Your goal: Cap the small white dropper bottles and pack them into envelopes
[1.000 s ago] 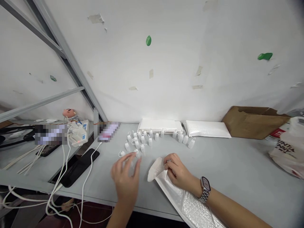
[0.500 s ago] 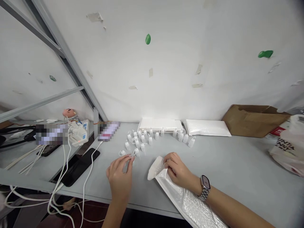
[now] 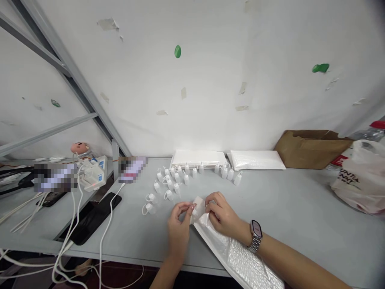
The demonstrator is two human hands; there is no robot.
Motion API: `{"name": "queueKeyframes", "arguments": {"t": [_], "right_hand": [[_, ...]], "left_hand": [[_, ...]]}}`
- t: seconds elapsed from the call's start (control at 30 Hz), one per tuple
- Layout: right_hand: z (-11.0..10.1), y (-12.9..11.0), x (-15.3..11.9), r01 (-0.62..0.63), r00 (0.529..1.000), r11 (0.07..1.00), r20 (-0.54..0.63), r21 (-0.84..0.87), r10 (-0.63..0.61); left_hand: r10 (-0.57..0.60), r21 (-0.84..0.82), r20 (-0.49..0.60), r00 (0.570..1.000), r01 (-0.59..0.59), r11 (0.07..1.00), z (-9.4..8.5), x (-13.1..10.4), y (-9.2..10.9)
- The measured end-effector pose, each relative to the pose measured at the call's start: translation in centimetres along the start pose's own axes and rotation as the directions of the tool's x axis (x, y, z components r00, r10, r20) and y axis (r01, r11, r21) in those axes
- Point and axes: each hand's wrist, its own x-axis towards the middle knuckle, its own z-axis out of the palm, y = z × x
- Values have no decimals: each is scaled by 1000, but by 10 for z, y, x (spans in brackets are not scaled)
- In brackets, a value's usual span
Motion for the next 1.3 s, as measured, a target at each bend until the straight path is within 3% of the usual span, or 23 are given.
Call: {"name": "queueKeyframes", "arguments": {"t": [0.23,0.3,0.37,0.43,0.5,0.57,0.6,0.63,0.67,0.7,0.73,0.77,0.87,0.97,1.07,1.13,1.23,1.3], "right_hand": [[-1,-2,4,17,1000,998,7,-60,-17],[-3,-3,7,23,1000,994,1,-108,-23],[-6,-4,10,28,999,988,-21,-152,-32],[-9,-4,13,31,997,982,-61,-185,-43],[-12,-5,16,14,993,977,-113,-211,-39],[-15,-5,20,-27,984,972,-180,-234,-16],[-18,-5,24,-59,974,966,-225,-252,1],[-21,-7,29,-97,960,957,-281,-273,17],[-25,-9,35,-133,938,947,-346,-292,25],[-29,-12,42,-161,908,941,-419,-297,23],[-33,-16,48,-174,873,943,-487,-284,14],[-37,-22,54,-161,835,956,-550,-247,-2],[-46,-39,65,-85,746,996,-663,-4,61],[-49,-47,60,-147,770,932,-554,330,317],[-45,-44,45,-303,843,792,-238,531,482],[-39,-41,34,-353,868,762,-114,544,483],[-30,-43,21,-331,908,809,-69,486,413],[-25,-46,17,-280,939,844,-53,458,340]], "left_hand": [[172,276,-1,985,-165,947,6,-10,-9],[206,343,55,977,-212,915,9,-15,-7],[258,380,190,947,-313,871,8,-19,-3],[345,353,310,886,-444,823,5,-20,0],[436,307,253,864,-499,811,1,-20,3],[424,255,67,903,-427,868,0,-20,6],[358,204,16,933,-354,913,1,-21,8],[267,137,36,963,-269,953,3,-21,10],[173,63,134,976,-183,981,6,-22,13],[99,-2,278,955,-103,995,9,-23,17],[62,-51,426,903,-45,998,13,-24,21],[46,-72,499,866,-11,997,16,-23,25],[50,-74,447,893,-19,997,18,-17,39],[102,-110,391,915,-63,992,5,-7,49],[154,-96,442,884,-124,988,-9,-1,54],[209,-143,427,880,-163,976,-13,-2,52],[276,-227,402,873,-197,954,-12,-6,46],[324,-253,431,842,-232,939,-10,-8,41]]}}
